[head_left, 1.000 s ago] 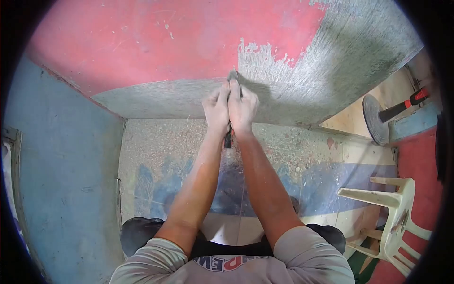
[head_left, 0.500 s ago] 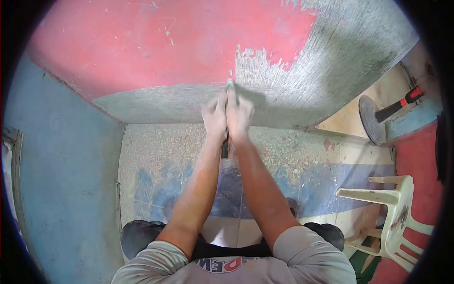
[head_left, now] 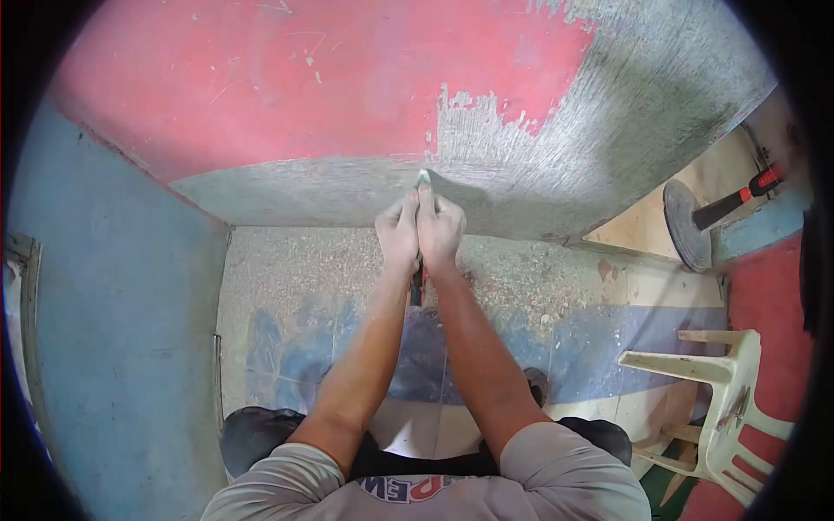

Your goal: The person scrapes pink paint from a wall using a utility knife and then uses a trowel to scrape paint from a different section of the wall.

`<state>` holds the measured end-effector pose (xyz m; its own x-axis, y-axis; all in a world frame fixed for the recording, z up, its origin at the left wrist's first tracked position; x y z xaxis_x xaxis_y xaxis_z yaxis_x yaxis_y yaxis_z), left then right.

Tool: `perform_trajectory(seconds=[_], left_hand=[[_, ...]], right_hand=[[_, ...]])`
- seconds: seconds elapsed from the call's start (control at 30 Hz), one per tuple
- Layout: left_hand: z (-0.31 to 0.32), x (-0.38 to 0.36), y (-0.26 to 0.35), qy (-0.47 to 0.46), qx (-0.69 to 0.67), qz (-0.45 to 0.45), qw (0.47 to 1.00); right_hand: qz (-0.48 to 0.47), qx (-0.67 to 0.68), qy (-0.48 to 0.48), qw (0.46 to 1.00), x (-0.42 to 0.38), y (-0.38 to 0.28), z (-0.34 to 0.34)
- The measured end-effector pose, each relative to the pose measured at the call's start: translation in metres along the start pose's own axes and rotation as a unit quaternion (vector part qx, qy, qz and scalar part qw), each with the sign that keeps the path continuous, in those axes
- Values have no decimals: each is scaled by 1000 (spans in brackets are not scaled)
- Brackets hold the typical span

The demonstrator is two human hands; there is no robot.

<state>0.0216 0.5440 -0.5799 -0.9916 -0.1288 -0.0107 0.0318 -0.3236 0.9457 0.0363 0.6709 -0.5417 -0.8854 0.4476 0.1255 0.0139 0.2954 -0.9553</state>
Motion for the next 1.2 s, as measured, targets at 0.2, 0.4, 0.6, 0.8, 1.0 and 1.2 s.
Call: perform_trajectory(seconds=[0.2, 0.4, 0.6, 0.8, 1.0, 1.2], left_hand=[[6, 1, 14, -26, -18, -10, 999], [-8, 2, 4, 20, 100, 51, 993], [27, 14, 60, -36, -9, 46, 998], [-5, -1, -6, 10, 63, -26, 998], [48, 25, 122, -73, -64, 69, 993], [16, 1, 63, 0, 65, 2, 998]], right_hand=[[7, 38, -3, 999, 4, -7, -2], [-33, 36, 25, 998, -2, 6, 2], [-50, 15, 1, 999, 22, -57, -16], [16, -14, -17, 1000, 1, -2, -3], [-69, 64, 0, 996, 35, -125, -28], [-26, 0, 6, 1000, 7, -55, -16]])
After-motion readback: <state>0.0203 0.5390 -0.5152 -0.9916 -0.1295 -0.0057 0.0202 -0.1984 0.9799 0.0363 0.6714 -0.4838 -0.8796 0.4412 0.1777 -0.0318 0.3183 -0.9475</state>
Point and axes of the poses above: each hand's wrist, its own x-axis towards the middle knuckle, its own z-axis out of the palm, y = z × x, the point moved 9 cm from there along x, towards the middle knuckle, and after that the axes turned 5 degrees about -y, right-handed, at the moved point
